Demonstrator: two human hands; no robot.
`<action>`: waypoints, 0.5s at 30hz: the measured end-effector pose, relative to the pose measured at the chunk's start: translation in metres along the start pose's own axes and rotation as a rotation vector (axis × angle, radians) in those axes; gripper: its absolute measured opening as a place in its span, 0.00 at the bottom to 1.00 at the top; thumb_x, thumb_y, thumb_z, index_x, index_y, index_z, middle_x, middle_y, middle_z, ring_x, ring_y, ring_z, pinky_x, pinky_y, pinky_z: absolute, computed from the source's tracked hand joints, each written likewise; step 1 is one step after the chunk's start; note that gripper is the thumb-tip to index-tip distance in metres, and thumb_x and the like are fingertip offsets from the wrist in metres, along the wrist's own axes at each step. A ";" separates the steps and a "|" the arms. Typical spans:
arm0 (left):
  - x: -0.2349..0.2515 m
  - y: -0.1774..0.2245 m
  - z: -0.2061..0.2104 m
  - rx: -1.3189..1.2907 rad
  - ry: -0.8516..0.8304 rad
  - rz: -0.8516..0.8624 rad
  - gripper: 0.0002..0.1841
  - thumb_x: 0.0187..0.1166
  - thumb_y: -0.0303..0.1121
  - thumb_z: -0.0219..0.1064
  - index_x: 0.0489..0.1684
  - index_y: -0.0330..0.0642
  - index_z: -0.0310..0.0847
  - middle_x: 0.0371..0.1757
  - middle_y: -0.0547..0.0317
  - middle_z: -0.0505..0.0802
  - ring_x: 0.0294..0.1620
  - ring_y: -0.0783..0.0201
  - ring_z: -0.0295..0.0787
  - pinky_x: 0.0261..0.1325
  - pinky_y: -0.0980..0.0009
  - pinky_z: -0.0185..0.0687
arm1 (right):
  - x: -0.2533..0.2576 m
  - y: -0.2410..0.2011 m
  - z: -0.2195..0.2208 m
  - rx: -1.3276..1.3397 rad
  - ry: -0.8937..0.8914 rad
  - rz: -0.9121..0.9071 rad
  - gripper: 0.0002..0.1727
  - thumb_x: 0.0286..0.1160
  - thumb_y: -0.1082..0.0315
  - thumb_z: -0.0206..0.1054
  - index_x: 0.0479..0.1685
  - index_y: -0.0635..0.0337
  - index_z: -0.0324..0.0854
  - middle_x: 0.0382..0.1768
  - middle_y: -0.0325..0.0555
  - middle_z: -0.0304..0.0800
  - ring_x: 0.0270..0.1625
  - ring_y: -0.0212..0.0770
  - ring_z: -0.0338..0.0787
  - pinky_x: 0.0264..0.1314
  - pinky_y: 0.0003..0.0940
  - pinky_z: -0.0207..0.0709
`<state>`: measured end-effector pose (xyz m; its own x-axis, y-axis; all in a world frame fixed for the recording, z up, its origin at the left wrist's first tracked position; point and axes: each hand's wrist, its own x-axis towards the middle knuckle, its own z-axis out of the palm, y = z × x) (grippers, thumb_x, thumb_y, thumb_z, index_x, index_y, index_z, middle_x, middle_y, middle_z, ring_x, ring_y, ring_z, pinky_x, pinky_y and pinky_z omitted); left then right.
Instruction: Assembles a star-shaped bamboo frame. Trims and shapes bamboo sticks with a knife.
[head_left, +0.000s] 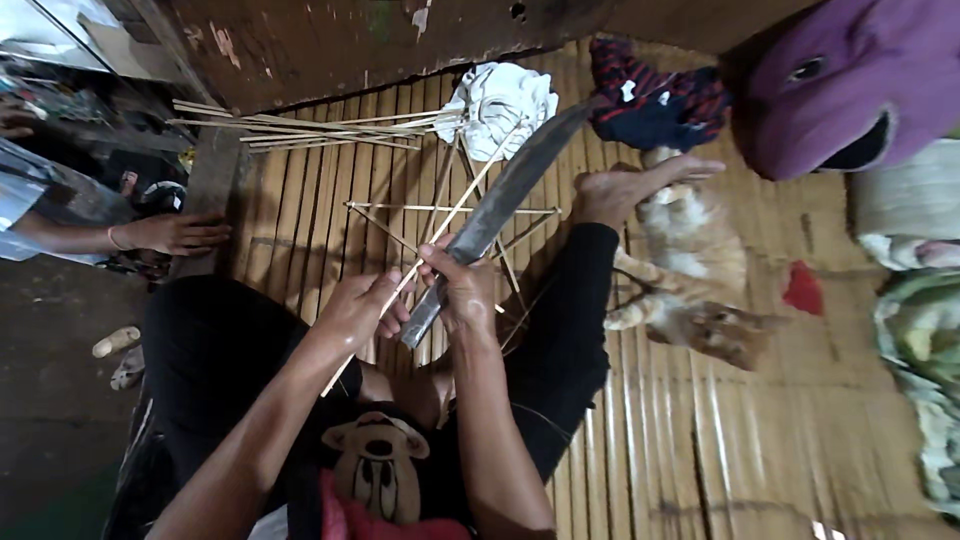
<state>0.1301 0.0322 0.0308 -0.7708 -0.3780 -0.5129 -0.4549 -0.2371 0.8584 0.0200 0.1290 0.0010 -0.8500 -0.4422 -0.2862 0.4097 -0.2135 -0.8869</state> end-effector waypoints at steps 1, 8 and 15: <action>0.002 0.001 -0.001 -0.026 -0.006 0.010 0.20 0.96 0.37 0.49 0.51 0.35 0.89 0.23 0.63 0.89 0.21 0.75 0.83 0.29 0.81 0.81 | 0.001 0.000 0.002 0.002 0.001 0.006 0.08 0.69 0.83 0.72 0.36 0.59 0.85 0.22 0.40 0.90 0.16 0.26 0.83 0.20 0.18 0.79; 0.004 0.003 -0.005 -0.081 -0.012 -0.008 0.18 0.94 0.34 0.52 0.49 0.34 0.90 0.20 0.63 0.86 0.17 0.76 0.81 0.25 0.82 0.80 | 0.003 -0.001 0.007 -0.009 -0.007 0.015 0.08 0.70 0.83 0.72 0.38 0.60 0.84 0.21 0.39 0.89 0.16 0.25 0.82 0.20 0.17 0.78; 0.006 0.001 -0.004 -0.141 -0.022 -0.008 0.18 0.93 0.32 0.53 0.46 0.33 0.91 0.18 0.64 0.84 0.16 0.76 0.79 0.23 0.84 0.78 | 0.003 -0.001 0.005 -0.006 -0.018 0.009 0.08 0.69 0.82 0.73 0.36 0.59 0.85 0.21 0.39 0.89 0.16 0.25 0.82 0.19 0.17 0.78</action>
<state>0.1268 0.0256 0.0289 -0.7776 -0.3565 -0.5179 -0.3949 -0.3641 0.8435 0.0186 0.1237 0.0031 -0.8400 -0.4600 -0.2877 0.4155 -0.2046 -0.8863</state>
